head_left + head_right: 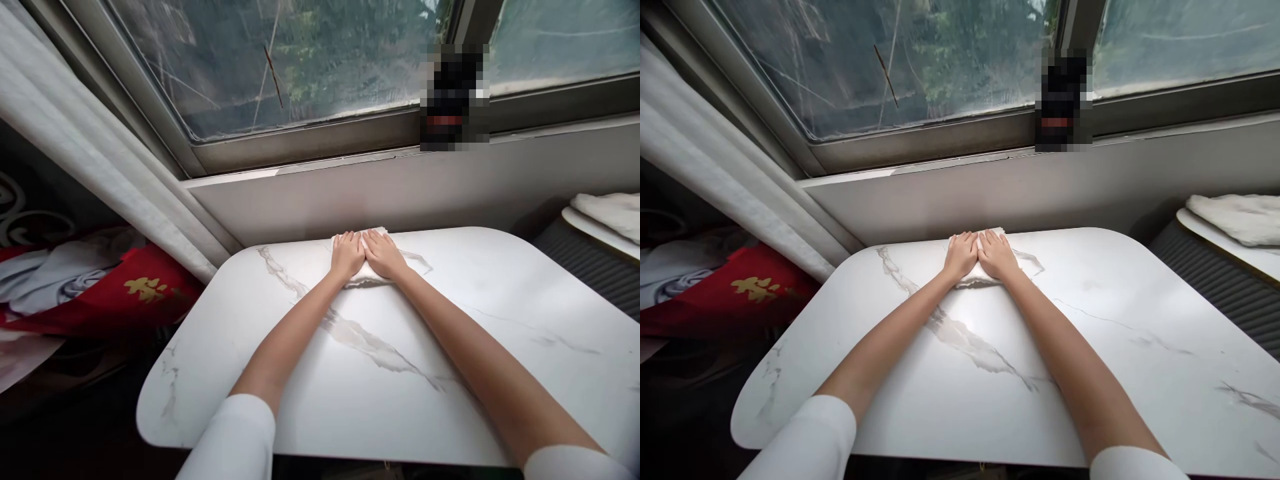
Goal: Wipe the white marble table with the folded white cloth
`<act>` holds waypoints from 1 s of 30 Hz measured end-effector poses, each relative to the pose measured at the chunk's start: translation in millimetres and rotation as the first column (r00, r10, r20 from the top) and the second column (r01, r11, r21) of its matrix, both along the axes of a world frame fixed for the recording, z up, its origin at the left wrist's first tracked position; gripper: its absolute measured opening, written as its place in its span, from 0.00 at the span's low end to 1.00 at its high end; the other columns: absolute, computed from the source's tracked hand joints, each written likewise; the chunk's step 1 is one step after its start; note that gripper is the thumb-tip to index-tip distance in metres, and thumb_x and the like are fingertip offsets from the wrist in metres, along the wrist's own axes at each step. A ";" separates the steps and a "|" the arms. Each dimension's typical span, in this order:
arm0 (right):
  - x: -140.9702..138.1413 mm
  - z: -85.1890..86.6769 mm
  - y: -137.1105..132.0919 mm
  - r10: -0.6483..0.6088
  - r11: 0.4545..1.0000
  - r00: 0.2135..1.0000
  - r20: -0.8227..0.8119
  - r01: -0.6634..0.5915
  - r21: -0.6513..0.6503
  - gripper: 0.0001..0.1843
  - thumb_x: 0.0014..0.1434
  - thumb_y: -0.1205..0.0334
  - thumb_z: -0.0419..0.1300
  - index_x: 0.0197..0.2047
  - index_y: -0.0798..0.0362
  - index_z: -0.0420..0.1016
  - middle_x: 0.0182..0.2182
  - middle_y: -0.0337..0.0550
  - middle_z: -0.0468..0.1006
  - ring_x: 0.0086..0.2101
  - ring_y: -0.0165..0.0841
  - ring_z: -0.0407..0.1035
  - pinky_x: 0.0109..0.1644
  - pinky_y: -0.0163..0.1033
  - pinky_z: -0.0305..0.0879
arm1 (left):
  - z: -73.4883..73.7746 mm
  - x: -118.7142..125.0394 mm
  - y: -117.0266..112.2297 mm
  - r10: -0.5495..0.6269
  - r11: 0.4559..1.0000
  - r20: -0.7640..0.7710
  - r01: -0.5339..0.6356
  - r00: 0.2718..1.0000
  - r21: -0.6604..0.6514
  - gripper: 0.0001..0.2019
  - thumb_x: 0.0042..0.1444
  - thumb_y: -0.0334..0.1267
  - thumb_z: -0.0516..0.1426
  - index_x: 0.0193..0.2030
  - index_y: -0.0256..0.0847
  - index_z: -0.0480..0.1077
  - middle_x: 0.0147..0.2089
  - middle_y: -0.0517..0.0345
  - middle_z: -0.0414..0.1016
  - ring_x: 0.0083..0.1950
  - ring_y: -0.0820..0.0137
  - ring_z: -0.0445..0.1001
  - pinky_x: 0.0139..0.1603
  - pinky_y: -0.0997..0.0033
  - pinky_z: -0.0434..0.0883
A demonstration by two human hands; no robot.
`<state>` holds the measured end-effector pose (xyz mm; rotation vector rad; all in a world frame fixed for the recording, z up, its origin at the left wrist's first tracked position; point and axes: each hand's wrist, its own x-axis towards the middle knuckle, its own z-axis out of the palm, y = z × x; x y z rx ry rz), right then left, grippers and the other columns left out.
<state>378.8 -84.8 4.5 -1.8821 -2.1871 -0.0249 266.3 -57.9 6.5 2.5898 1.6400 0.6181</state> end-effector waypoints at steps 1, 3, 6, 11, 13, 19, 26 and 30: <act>3.0 -0.1 5.5 -0.002 1.000 1.000 0.003 0.002 0.005 0.29 0.63 0.65 0.37 0.66 0.65 0.52 0.65 0.54 0.53 0.64 0.37 0.45 0.66 0.47 0.40 | -0.4 3.4 5.1 0.010 1.000 -0.010 -0.010 1.000 0.004 0.20 0.65 0.33 0.42 0.60 0.36 0.64 0.62 0.49 0.65 0.64 0.64 0.59 0.66 0.59 0.49; 6.9 -0.9 9.1 -0.002 1.000 1.000 0.003 0.002 0.017 0.29 0.64 0.65 0.38 0.66 0.66 0.53 0.65 0.55 0.53 0.64 0.38 0.45 0.66 0.47 0.40 | -0.9 7.3 8.7 0.021 1.000 -0.030 -0.021 0.999 0.009 0.20 0.65 0.33 0.42 0.60 0.36 0.63 0.62 0.50 0.64 0.65 0.65 0.58 0.67 0.59 0.48; 8.5 -2.3 2.2 0.021 0.999 1.000 -0.004 -0.021 0.034 0.29 0.65 0.64 0.37 0.66 0.66 0.53 0.65 0.56 0.53 0.64 0.39 0.45 0.66 0.49 0.39 | -0.9 7.6 2.3 0.028 1.000 -0.058 -0.027 0.998 0.007 0.21 0.66 0.35 0.41 0.62 0.35 0.61 0.64 0.50 0.62 0.66 0.65 0.56 0.67 0.58 0.47; 11.4 -6.4 -34.7 0.060 0.997 0.998 0.020 -0.061 0.046 0.29 0.65 0.63 0.36 0.65 0.66 0.53 0.65 0.57 0.52 0.64 0.40 0.44 0.65 0.50 0.41 | -1.1 7.3 -37.2 0.020 1.000 -0.085 -0.021 0.996 -0.008 0.22 0.66 0.36 0.39 0.63 0.35 0.59 0.65 0.49 0.60 0.67 0.65 0.55 0.67 0.57 0.47; 14.4 -8.3 -64.0 0.094 0.994 0.995 0.031 -0.095 0.059 0.29 0.65 0.63 0.36 0.66 0.66 0.53 0.65 0.57 0.52 0.64 0.40 0.44 0.66 0.51 0.41 | -1.3 6.1 -66.9 0.004 1.000 -0.093 -0.006 0.996 -0.025 0.23 0.67 0.37 0.38 0.64 0.34 0.58 0.66 0.49 0.59 0.68 0.64 0.53 0.68 0.55 0.45; 19.9 -7.1 -198.5 0.177 0.976 0.984 0.027 -0.179 0.121 0.29 0.67 0.58 0.37 0.67 0.61 0.49 0.65 0.54 0.53 0.65 0.39 0.41 0.66 0.52 0.42 | 7.4 -21.2 -185.6 -0.248 0.953 -0.106 0.223 0.963 -0.207 0.25 0.67 0.40 0.37 0.68 0.34 0.49 0.70 0.49 0.47 0.70 0.64 0.44 0.68 0.57 0.47; 25.8 -11.1 -253.3 0.087 0.990 0.996 0.000 -0.086 0.108 0.31 0.66 0.56 0.40 0.69 0.54 0.42 0.66 0.49 0.53 0.65 0.38 0.44 0.65 0.51 0.47 | 8.7 -21.8 -227.2 -0.383 0.915 -0.088 0.365 0.919 -0.171 0.25 0.66 0.41 0.40 0.67 0.36 0.52 0.70 0.47 0.49 0.69 0.59 0.49 0.66 0.52 0.50; 38.4 -9.7 -182.5 -0.029 0.997 0.999 0.019 0.027 0.071 0.29 0.64 0.59 0.39 0.66 0.58 0.52 0.64 0.52 0.56 0.64 0.40 0.47 0.65 0.53 0.45 | 0.2 11.1 -162.9 -0.321 0.945 -0.087 0.313 0.943 -0.093 0.24 0.65 0.37 0.40 0.66 0.31 0.53 0.68 0.46 0.53 0.68 0.62 0.50 0.68 0.54 0.47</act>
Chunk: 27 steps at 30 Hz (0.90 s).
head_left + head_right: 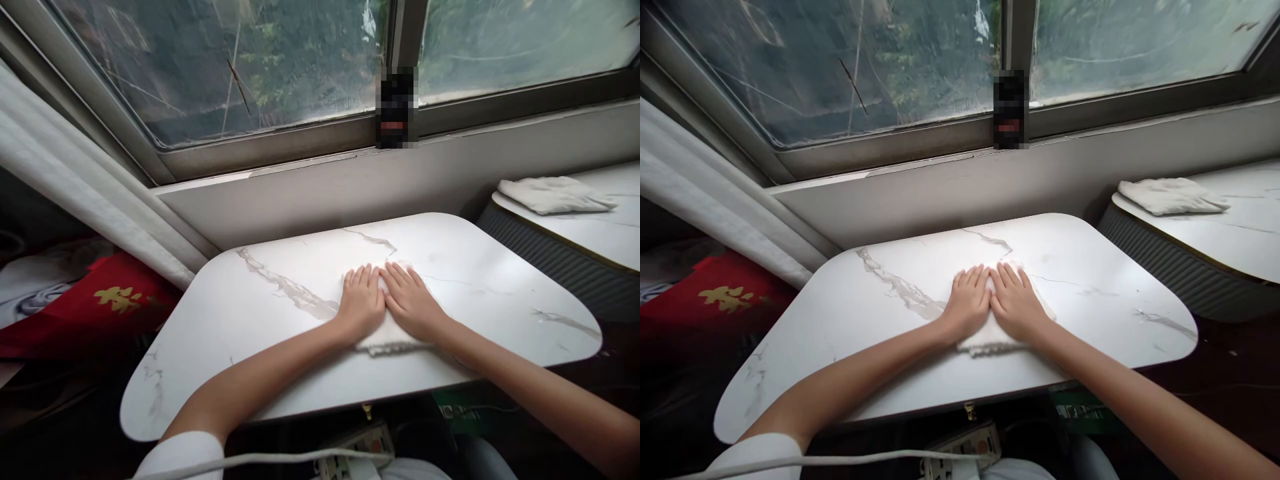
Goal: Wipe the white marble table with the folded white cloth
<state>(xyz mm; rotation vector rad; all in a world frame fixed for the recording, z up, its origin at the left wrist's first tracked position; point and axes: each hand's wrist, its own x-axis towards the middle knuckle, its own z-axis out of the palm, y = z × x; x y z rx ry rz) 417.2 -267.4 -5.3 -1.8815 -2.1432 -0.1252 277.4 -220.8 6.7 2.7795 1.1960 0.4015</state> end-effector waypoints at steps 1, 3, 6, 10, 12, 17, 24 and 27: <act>4.0 1.7 22.9 -0.008 1.000 1.000 0.011 0.008 -0.008 0.29 0.64 0.60 0.39 0.66 0.60 0.54 0.64 0.53 0.56 0.63 0.41 0.48 0.65 0.52 0.45 | -1.6 8.1 21.4 0.013 1.000 0.001 -0.013 1.000 0.011 0.24 0.65 0.37 0.40 0.65 0.30 0.53 0.68 0.46 0.53 0.69 0.63 0.50 0.68 0.55 0.45; 12.1 5.9 67.9 -0.013 0.999 1.000 0.021 0.013 -0.033 0.29 0.63 0.62 0.40 0.65 0.62 0.56 0.64 0.54 0.56 0.63 0.40 0.48 0.65 0.51 0.44 | -3.1 22.1 63.8 0.046 0.999 -0.003 -0.046 0.999 0.018 0.24 0.64 0.36 0.40 0.65 0.30 0.54 0.68 0.47 0.54 0.69 0.65 0.50 0.68 0.57 0.44; 23.7 9.8 122.5 -0.034 0.998 0.999 0.014 0.034 -0.051 0.28 0.63 0.63 0.40 0.64 0.62 0.56 0.64 0.53 0.56 0.63 0.39 0.48 0.65 0.49 0.43 | -2.8 38.0 114.7 0.105 0.994 -0.003 -0.105 0.994 0.030 0.24 0.64 0.35 0.40 0.65 0.32 0.55 0.67 0.49 0.56 0.68 0.66 0.52 0.68 0.58 0.45; 35.2 8.8 159.1 -0.048 0.998 0.999 -0.004 0.048 -0.049 0.28 0.63 0.63 0.40 0.65 0.60 0.55 0.65 0.51 0.55 0.63 0.37 0.48 0.65 0.48 0.43 | -3.5 51.7 146.7 0.161 0.986 0.017 -0.162 0.987 0.050 0.24 0.64 0.35 0.40 0.64 0.34 0.56 0.66 0.51 0.58 0.67 0.66 0.54 0.68 0.59 0.45; 37.8 8.5 164.2 -0.039 0.998 0.999 -0.006 0.039 -0.059 0.29 0.63 0.63 0.40 0.65 0.60 0.54 0.65 0.50 0.54 0.64 0.37 0.47 0.65 0.48 0.43 | -4.5 55.2 150.7 0.175 0.983 0.019 -0.176 0.984 0.049 0.24 0.64 0.35 0.40 0.65 0.33 0.56 0.67 0.50 0.57 0.67 0.65 0.54 0.68 0.59 0.45; 38.5 10.3 150.2 -0.024 0.997 0.999 0.034 0.026 -0.070 0.29 0.63 0.64 0.40 0.66 0.62 0.52 0.66 0.51 0.52 0.64 0.38 0.45 0.66 0.48 0.41 | -4.0 57.1 135.9 0.184 0.981 0.004 -0.184 0.983 0.059 0.24 0.64 0.36 0.40 0.65 0.30 0.55 0.67 0.45 0.55 0.67 0.63 0.53 0.68 0.59 0.45; 55.1 5.9 30.7 0.124 0.992 0.991 0.046 -0.122 -0.036 0.29 0.66 0.60 0.36 0.69 0.57 0.46 0.66 0.48 0.50 0.65 0.36 0.42 0.66 0.51 0.42 | 5.9 61.4 16.1 0.105 0.992 -0.128 -0.095 0.986 0.087 0.27 0.63 0.36 0.41 0.65 0.20 0.52 0.66 0.35 0.55 0.67 0.52 0.53 0.66 0.51 0.48; 59.3 6.8 -44.3 0.168 0.986 0.985 0.037 -0.168 0.001 0.30 0.67 0.59 0.36 0.70 0.49 0.34 0.67 0.42 0.46 0.65 0.35 0.41 0.67 0.52 0.42 | 10.5 61.5 -47.7 -0.066 0.989 -0.233 0.094 0.970 0.110 0.28 0.61 0.35 0.44 0.63 0.13 0.54 0.64 0.30 0.57 0.67 0.47 0.52 0.66 0.50 0.47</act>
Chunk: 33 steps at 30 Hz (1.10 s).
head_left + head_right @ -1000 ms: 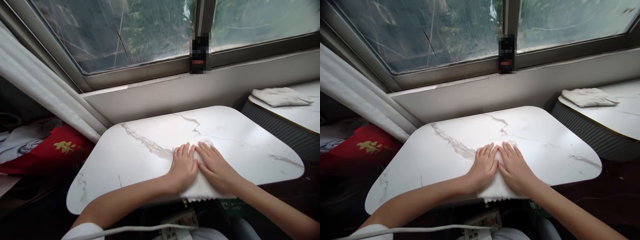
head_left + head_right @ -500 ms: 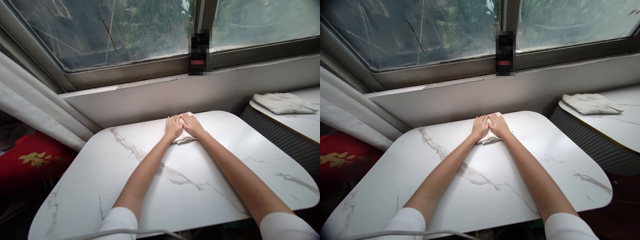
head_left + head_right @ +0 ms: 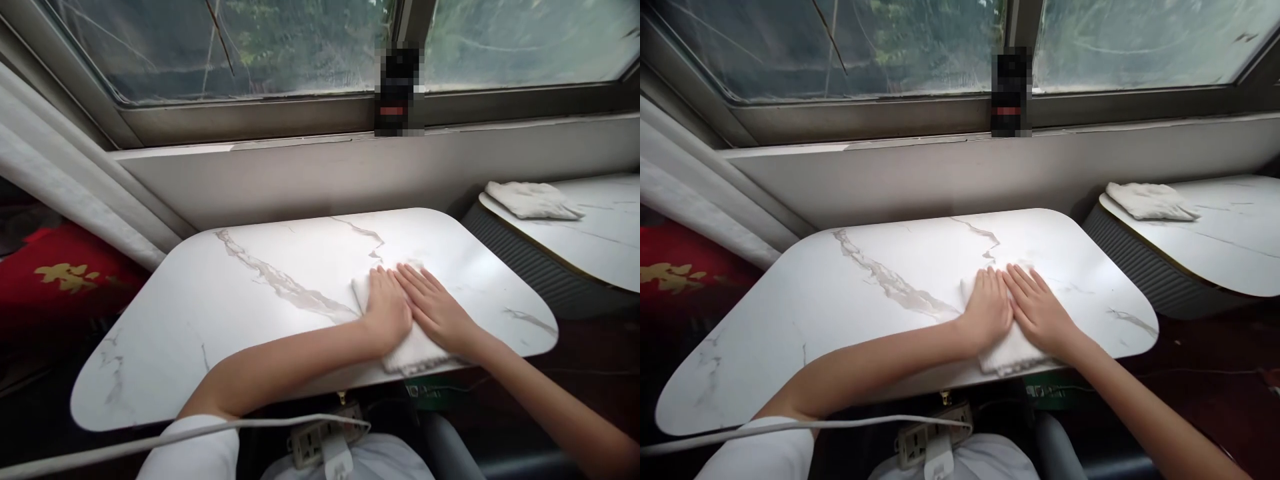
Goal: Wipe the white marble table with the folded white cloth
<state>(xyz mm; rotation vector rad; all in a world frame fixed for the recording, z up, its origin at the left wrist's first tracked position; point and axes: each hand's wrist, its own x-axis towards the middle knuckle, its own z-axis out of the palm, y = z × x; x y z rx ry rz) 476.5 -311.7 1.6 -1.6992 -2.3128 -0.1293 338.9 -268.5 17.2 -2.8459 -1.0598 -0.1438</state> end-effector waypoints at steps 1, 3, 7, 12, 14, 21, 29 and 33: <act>1.4 0.1 -21.3 -0.010 1.000 1.000 -0.003 0.010 0.006 0.30 0.67 0.60 0.36 0.70 0.48 0.32 0.68 0.41 0.45 0.65 0.36 0.41 0.67 0.52 0.43 | 1.4 0.3 -16.1 -0.050 0.999 -0.006 0.050 0.999 0.011 0.28 0.61 0.36 0.45 0.62 0.12 0.55 0.64 0.28 0.57 0.67 0.46 0.51 0.67 0.50 0.46; 6.3 -1.4 -52.3 -0.073 0.997 0.997 -0.015 0.073 0.000 0.31 0.67 0.59 0.37 0.70 0.47 0.30 0.68 0.40 0.43 0.65 0.38 0.39 0.66 0.54 0.45 | 4.0 2.9 -37.0 -0.108 0.994 0.013 0.107 0.994 0.011 0.29 0.61 0.37 0.45 0.62 0.11 0.54 0.64 0.27 0.57 0.67 0.45 0.51 0.67 0.50 0.46; 26.2 -9.6 -55.4 -0.258 0.964 0.966 -0.030 0.256 -0.077 0.29 0.67 0.55 0.38 0.70 0.47 0.40 0.68 0.43 0.42 0.65 0.43 0.32 0.63 0.57 0.50 | 9.2 21.1 -31.6 -0.129 0.982 0.057 0.136 0.990 -0.131 0.29 0.61 0.36 0.44 0.65 0.16 0.52 0.65 0.30 0.56 0.68 0.49 0.51 0.67 0.51 0.47; 49.2 -6.0 32.3 -0.384 0.918 0.924 0.001 0.381 -0.106 0.29 0.66 0.62 0.35 0.67 0.60 0.51 0.66 0.54 0.50 0.65 0.43 0.39 0.65 0.57 0.43 | 3.9 57.9 37.9 -0.002 0.966 0.142 0.039 0.990 -0.257 0.27 0.62 0.35 0.40 0.67 0.22 0.49 0.68 0.37 0.50 0.70 0.56 0.46 0.68 0.55 0.44; 56.2 -0.6 77.4 -0.362 0.925 0.932 0.010 0.361 -0.119 0.29 0.64 0.64 0.36 0.66 0.65 0.53 0.65 0.56 0.51 0.65 0.43 0.41 0.65 0.55 0.43 | -2.9 70.5 73.8 0.037 0.978 0.197 0.005 0.980 -0.210 0.26 0.63 0.34 0.39 0.66 0.22 0.49 0.68 0.37 0.50 0.70 0.59 0.45 0.69 0.58 0.41; 76.3 -0.2 178.3 -0.366 0.929 0.930 -0.014 0.365 -0.063 0.29 0.61 0.66 0.39 0.64 0.64 0.58 0.64 0.54 0.56 0.63 0.41 0.48 0.65 0.54 0.46 | -12.0 97.3 162.7 0.106 0.988 0.237 -0.074 0.966 -0.139 0.24 0.65 0.34 0.40 0.65 0.25 0.53 0.67 0.39 0.54 0.69 0.62 0.50 0.69 0.60 0.40; 77.3 2.6 153.6 -0.326 0.943 0.945 0.017 0.327 -0.065 0.30 0.61 0.67 0.38 0.65 0.66 0.55 0.65 0.51 0.55 0.64 0.37 0.46 0.67 0.47 0.43 | -12.0 100.9 146.5 0.131 0.988 0.231 -0.108 0.964 -0.110 0.25 0.64 0.35 0.42 0.65 0.26 0.53 0.67 0.38 0.54 0.68 0.59 0.50 0.68 0.58 0.43; 81.7 2.2 99.8 -0.292 0.955 0.956 -0.015 0.291 -0.054 0.29 0.62 0.66 0.38 0.65 0.64 0.56 0.64 0.51 0.55 0.64 0.37 0.46 0.67 0.50 0.44 | -11.2 101.4 93.7 0.133 0.986 0.217 -0.108 0.967 -0.125 0.26 0.64 0.36 0.42 0.66 0.24 0.51 0.67 0.35 0.52 0.68 0.55 0.49 0.67 0.52 0.44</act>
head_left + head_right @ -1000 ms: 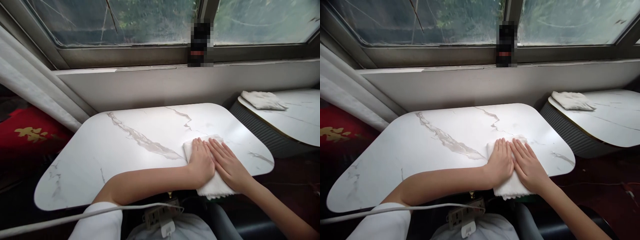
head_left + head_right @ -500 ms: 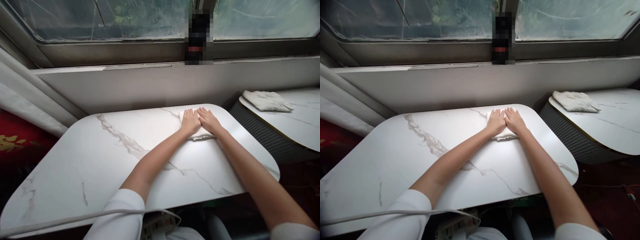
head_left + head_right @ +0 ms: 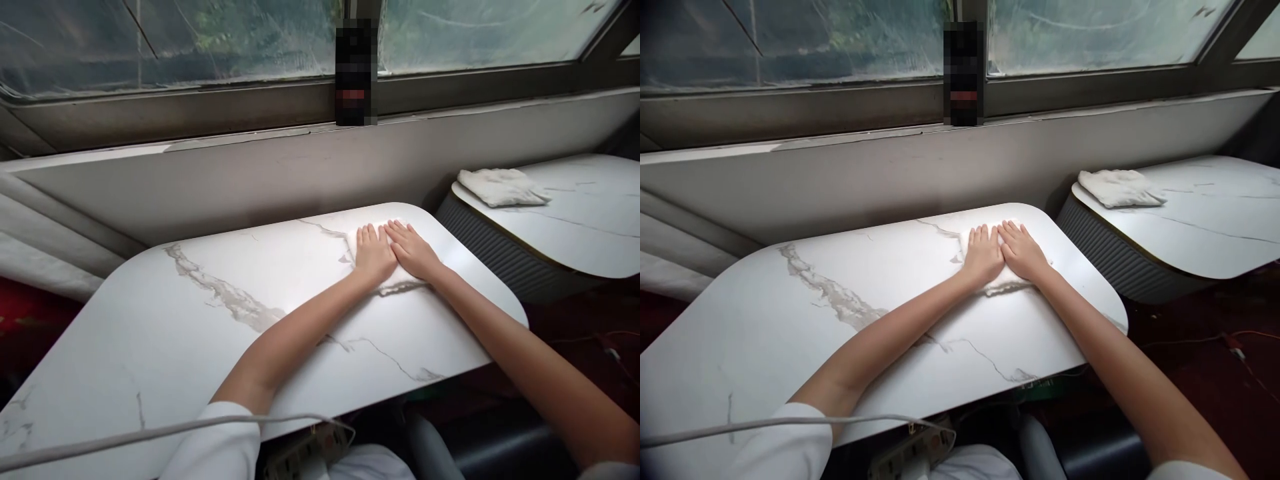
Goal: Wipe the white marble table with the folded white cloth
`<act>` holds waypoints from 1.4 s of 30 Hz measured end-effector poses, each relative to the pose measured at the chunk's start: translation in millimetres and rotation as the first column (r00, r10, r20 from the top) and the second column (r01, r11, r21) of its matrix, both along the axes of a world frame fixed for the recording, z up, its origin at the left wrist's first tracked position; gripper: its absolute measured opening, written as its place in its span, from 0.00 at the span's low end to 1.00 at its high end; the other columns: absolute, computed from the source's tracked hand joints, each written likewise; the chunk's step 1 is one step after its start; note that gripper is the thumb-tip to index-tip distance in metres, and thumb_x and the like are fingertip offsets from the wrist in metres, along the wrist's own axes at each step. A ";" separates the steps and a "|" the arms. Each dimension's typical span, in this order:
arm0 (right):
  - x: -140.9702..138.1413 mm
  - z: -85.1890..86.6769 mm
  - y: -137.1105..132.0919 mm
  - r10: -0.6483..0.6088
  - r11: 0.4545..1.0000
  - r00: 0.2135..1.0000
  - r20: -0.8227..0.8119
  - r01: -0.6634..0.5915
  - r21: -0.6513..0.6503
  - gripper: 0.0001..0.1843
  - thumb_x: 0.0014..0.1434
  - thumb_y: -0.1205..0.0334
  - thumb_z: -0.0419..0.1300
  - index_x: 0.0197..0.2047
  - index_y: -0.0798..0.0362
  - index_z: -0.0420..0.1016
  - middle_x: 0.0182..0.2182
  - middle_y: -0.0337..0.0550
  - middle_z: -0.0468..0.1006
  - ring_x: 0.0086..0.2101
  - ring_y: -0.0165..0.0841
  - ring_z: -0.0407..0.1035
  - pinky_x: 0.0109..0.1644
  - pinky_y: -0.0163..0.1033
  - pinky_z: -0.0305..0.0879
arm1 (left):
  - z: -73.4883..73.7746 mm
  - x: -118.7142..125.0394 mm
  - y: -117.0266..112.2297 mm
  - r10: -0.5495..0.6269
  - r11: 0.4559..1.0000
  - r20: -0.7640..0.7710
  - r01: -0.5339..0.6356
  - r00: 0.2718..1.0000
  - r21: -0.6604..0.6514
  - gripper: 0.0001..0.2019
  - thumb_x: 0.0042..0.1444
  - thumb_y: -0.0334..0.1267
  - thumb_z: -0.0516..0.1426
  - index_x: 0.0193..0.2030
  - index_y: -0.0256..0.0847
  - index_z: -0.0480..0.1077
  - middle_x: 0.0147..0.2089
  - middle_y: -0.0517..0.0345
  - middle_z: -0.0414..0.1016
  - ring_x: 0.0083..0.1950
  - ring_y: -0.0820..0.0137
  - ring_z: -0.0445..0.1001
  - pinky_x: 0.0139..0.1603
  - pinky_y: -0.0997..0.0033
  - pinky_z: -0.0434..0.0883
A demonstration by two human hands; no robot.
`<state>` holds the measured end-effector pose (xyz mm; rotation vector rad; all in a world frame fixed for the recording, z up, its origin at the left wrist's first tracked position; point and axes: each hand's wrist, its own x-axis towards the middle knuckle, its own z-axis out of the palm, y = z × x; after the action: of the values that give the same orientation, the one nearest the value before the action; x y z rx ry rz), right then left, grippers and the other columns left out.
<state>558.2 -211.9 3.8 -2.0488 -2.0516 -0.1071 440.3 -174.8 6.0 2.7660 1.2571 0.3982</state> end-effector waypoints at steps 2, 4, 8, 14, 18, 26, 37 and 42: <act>4.4 -2.8 -39.2 0.012 1.000 1.000 -0.021 -0.012 0.025 0.29 0.63 0.65 0.37 0.65 0.61 0.56 0.64 0.49 0.55 0.64 0.37 0.46 0.66 0.51 0.45 | 1.1 -0.3 -35.7 -0.049 0.999 -0.012 0.049 0.999 -0.009 0.26 0.64 0.37 0.42 0.66 0.23 0.50 0.68 0.34 0.51 0.69 0.52 0.47 0.67 0.49 0.43; 8.4 -6.0 -83.6 0.019 0.998 0.999 -0.029 -0.017 0.058 0.28 0.64 0.63 0.37 0.65 0.58 0.56 0.64 0.48 0.56 0.64 0.36 0.47 0.66 0.52 0.46 | 2.8 -1.2 -72.6 -0.116 0.993 -0.017 0.115 0.993 -0.014 0.27 0.64 0.38 0.41 0.66 0.23 0.49 0.68 0.34 0.50 0.69 0.50 0.46 0.67 0.47 0.42; 11.0 -10.9 -161.4 -0.039 0.995 0.999 0.020 0.037 0.093 0.28 0.65 0.61 0.36 0.66 0.57 0.55 0.63 0.50 0.58 0.63 0.38 0.48 0.65 0.53 0.49 | 6.5 -3.2 -130.3 -0.271 0.962 -0.019 0.271 0.962 -0.026 0.28 0.64 0.40 0.40 0.67 0.24 0.49 0.68 0.36 0.50 0.69 0.50 0.44 0.66 0.44 0.41; 18.1 -16.1 -162.8 -0.247 0.969 0.966 0.071 0.245 0.035 0.28 0.64 0.63 0.36 0.62 0.58 0.62 0.61 0.52 0.62 0.62 0.43 0.51 0.62 0.54 0.54 | 4.0 9.3 -133.3 -0.313 0.950 0.020 0.312 0.950 0.014 0.29 0.64 0.42 0.40 0.67 0.23 0.49 0.68 0.35 0.51 0.69 0.51 0.46 0.68 0.49 0.40; 35.1 -10.2 -100.6 -0.259 0.966 0.961 0.095 0.258 0.021 0.29 0.63 0.65 0.35 0.63 0.60 0.61 0.62 0.49 0.60 0.62 0.39 0.51 0.64 0.51 0.51 | -0.2 33.7 -85.8 -0.237 0.971 0.035 0.237 0.971 0.002 0.27 0.64 0.39 0.40 0.66 0.23 0.50 0.67 0.35 0.52 0.69 0.54 0.48 0.68 0.53 0.40; 67.4 5.9 33.2 -0.143 0.987 0.988 0.066 0.147 -0.064 0.30 0.59 0.68 0.38 0.63 0.64 0.59 0.63 0.51 0.57 0.63 0.39 0.49 0.65 0.51 0.47 | -0.3 73.2 28.6 -0.061 0.998 0.088 0.064 0.994 -0.025 0.25 0.64 0.37 0.40 0.66 0.26 0.53 0.66 0.40 0.56 0.67 0.59 0.52 0.68 0.57 0.41; 83.6 -1.9 50.8 -0.050 0.998 0.997 -0.051 0.048 -0.041 0.30 0.59 0.67 0.39 0.64 0.66 0.58 0.64 0.53 0.55 0.64 0.39 0.47 0.66 0.51 0.43 | -2.8 79.4 45.3 -0.007 1.000 0.090 0.008 0.996 -0.008 0.25 0.64 0.37 0.42 0.65 0.25 0.54 0.67 0.37 0.54 0.67 0.58 0.52 0.68 0.59 0.42; 81.9 -5.1 -12.4 -0.019 1.000 1.000 -0.020 0.019 0.012 0.28 0.63 0.63 0.38 0.64 0.59 0.58 0.63 0.50 0.57 0.63 0.40 0.49 0.65 0.55 0.47 | 0.5 68.7 -7.4 -0.065 0.998 0.082 0.066 0.995 -0.014 0.26 0.64 0.37 0.42 0.65 0.25 0.52 0.67 0.35 0.53 0.67 0.54 0.51 0.66 0.51 0.44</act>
<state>640.1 -224.4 -1.3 -2.0539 -2.0150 -0.1016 509.0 -182.1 6.5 2.7384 1.1430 0.4871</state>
